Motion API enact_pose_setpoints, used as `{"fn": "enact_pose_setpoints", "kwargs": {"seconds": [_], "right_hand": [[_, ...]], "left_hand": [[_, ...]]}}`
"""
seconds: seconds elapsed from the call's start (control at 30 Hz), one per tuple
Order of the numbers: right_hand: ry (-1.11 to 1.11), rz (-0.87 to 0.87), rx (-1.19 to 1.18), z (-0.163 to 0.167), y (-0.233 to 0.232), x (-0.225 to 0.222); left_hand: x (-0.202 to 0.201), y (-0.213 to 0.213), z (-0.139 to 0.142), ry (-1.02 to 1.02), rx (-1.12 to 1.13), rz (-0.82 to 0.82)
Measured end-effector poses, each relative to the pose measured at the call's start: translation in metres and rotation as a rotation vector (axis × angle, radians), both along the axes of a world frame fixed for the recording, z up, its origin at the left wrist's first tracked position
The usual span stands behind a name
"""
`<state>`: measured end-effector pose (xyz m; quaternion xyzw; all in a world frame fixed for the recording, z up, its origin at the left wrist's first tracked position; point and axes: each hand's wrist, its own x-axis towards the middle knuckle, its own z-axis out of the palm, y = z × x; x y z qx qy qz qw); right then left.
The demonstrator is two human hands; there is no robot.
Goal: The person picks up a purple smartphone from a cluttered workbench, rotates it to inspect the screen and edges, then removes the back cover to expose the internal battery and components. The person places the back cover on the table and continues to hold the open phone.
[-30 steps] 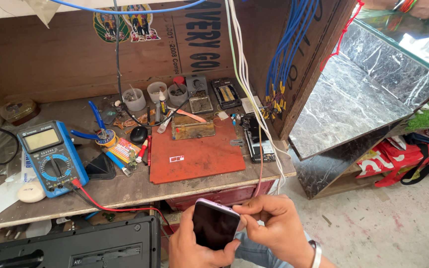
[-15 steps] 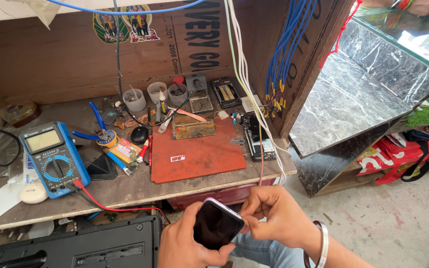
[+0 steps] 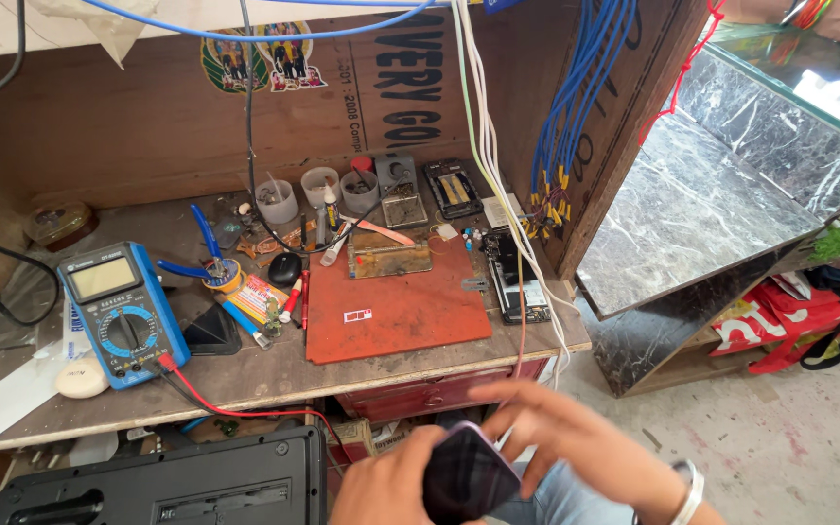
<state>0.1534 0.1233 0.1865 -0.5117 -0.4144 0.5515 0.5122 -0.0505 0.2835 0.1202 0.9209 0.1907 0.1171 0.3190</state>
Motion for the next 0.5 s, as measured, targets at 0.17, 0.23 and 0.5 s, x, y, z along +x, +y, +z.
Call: {"fn": "enact_pose_setpoints", "kwargs": {"seconds": [0.17, 0.23, 0.5], "right_hand": [[-0.485, -0.158, -0.029, -0.037, -0.007, -0.027], [-0.208, -0.296, 0.036, -0.059, -0.004, -0.023], [0.535, -0.437, 0.091, -0.118, -0.004, -0.016]], "left_hand": [[0.010, -0.019, 0.005, -0.076, 0.222, -0.059], [0.006, -0.025, 0.014, -0.357, 0.543, 0.076], [0.004, -0.016, 0.005, -0.735, -0.532, 0.249]]}}
